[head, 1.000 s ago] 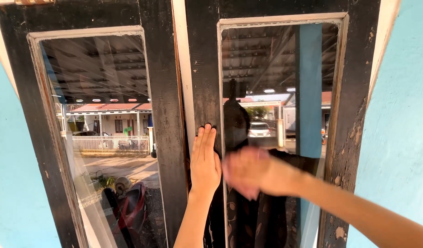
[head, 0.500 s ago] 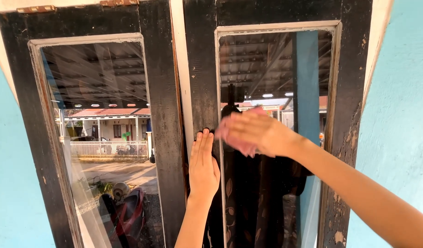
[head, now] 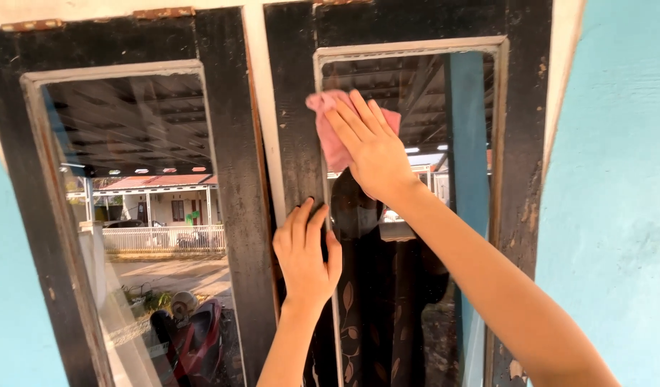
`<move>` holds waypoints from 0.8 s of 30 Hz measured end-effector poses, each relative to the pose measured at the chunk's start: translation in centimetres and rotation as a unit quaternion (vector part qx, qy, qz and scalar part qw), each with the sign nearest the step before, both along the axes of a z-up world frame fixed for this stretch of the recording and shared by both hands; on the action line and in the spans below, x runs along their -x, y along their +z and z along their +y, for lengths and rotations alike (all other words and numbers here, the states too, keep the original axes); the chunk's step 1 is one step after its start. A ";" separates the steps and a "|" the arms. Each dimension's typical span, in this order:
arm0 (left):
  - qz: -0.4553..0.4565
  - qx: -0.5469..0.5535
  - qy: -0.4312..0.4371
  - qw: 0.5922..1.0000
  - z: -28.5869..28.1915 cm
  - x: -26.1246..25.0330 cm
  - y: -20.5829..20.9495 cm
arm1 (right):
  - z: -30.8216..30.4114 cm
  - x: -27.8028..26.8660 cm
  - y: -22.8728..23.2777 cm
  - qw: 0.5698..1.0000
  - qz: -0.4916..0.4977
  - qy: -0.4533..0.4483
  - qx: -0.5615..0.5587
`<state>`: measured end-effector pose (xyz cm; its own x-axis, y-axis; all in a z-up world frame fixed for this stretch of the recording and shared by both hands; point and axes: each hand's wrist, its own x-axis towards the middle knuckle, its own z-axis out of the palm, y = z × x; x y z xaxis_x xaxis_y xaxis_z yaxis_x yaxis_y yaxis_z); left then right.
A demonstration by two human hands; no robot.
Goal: Cleaning a glass window pane using a pink cloth.
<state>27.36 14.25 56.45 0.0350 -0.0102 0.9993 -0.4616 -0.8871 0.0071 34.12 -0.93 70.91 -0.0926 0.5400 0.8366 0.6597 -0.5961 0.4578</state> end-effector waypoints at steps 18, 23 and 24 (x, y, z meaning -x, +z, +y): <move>-0.020 -0.012 0.044 0.999 -1.0 -2.8 4.1 | -2.0 -3.3 2.0 0.980 0.008 -0.118 -0.158; -0.019 -0.021 0.057 0.998 -1.0 -2.8 3.9 | -4.7 -2.8 1.7 0.971 0.012 -0.150 -0.186; -0.018 -0.021 0.054 0.998 -0.9 -3.0 3.8 | -5.4 -3.1 1.8 0.971 0.012 -0.153 -0.186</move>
